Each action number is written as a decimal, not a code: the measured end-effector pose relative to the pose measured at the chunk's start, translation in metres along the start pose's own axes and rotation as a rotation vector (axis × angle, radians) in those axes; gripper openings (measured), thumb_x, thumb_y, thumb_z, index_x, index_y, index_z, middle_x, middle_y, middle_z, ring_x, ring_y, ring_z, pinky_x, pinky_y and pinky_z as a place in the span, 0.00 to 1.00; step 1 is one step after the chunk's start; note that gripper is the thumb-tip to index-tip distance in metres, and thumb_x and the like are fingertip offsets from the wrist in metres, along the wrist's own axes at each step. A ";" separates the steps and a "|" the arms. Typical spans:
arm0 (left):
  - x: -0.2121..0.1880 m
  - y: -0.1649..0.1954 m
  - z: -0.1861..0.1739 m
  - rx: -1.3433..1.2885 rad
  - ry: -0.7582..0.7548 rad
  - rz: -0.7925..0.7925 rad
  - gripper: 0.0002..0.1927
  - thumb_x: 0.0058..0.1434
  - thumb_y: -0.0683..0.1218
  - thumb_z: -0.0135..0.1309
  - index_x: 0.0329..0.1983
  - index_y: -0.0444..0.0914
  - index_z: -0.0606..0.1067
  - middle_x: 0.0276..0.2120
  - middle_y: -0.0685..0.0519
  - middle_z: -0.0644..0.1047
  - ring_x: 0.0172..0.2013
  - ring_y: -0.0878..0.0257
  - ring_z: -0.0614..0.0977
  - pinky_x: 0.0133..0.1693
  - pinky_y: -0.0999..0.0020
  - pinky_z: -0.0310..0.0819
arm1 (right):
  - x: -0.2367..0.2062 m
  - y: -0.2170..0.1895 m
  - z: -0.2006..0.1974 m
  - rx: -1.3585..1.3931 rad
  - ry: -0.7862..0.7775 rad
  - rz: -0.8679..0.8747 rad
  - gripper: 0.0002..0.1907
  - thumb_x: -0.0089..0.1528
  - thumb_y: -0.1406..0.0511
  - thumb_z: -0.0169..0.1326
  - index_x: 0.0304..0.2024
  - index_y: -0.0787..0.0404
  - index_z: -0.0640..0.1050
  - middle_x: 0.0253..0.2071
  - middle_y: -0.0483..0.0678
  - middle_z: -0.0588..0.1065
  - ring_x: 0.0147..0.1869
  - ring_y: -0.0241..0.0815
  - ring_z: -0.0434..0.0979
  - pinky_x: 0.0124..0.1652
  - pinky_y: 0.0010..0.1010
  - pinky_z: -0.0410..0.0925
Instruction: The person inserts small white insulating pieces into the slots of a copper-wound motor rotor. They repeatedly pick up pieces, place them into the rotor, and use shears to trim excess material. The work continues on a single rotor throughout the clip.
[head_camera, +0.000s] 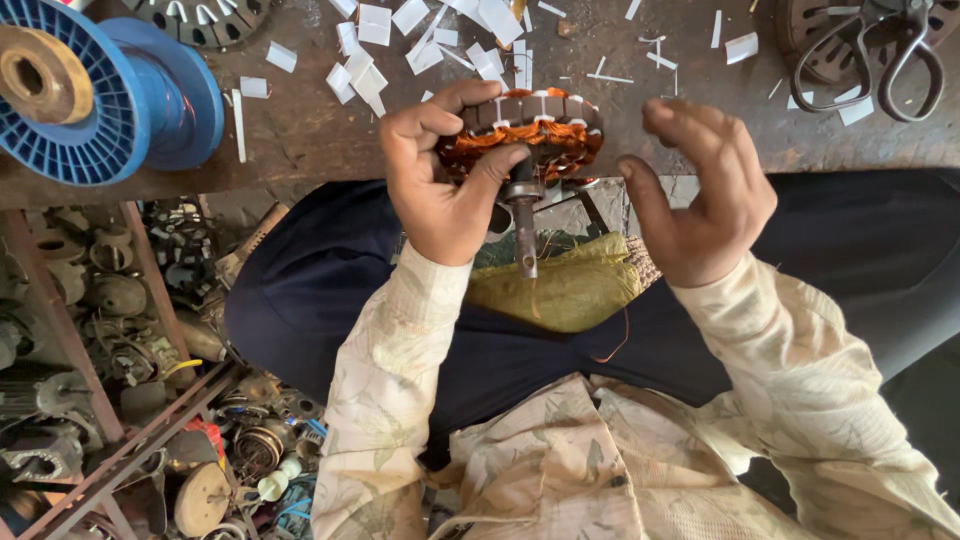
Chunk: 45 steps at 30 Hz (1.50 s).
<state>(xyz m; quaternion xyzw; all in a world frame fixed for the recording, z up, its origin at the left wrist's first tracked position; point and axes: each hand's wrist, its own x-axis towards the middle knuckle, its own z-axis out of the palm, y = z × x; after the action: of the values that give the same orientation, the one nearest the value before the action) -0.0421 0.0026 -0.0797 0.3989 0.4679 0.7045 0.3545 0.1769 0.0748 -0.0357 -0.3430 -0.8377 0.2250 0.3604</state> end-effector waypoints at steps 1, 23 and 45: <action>0.000 0.000 0.001 -0.010 0.006 -0.009 0.26 0.67 0.34 0.65 0.54 0.40 0.59 0.56 0.41 0.76 0.55 0.58 0.81 0.57 0.66 0.81 | -0.003 -0.001 0.000 -0.063 0.029 -0.059 0.22 0.68 0.74 0.71 0.61 0.66 0.75 0.54 0.55 0.78 0.53 0.50 0.82 0.48 0.32 0.76; 0.018 0.049 0.014 0.184 -0.056 -0.117 0.12 0.75 0.37 0.58 0.56 0.32 0.68 0.55 0.44 0.80 0.55 0.61 0.82 0.59 0.70 0.76 | 0.017 0.010 -0.024 0.012 -0.215 0.082 0.09 0.65 0.75 0.63 0.45 0.67 0.77 0.46 0.54 0.80 0.47 0.49 0.83 0.46 0.35 0.74; 0.009 0.034 0.048 0.608 -0.062 0.186 0.34 0.55 0.54 0.76 0.54 0.40 0.67 0.51 0.48 0.69 0.51 0.54 0.75 0.54 0.62 0.73 | 0.046 0.073 -0.017 0.126 -0.245 0.071 0.11 0.60 0.77 0.67 0.42 0.62 0.82 0.49 0.47 0.82 0.53 0.43 0.80 0.53 0.34 0.73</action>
<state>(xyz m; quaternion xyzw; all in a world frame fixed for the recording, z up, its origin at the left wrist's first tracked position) -0.0073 0.0174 -0.0338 0.5490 0.6075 0.5492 0.1670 0.1965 0.1596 -0.0495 -0.3193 -0.8469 0.3299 0.2681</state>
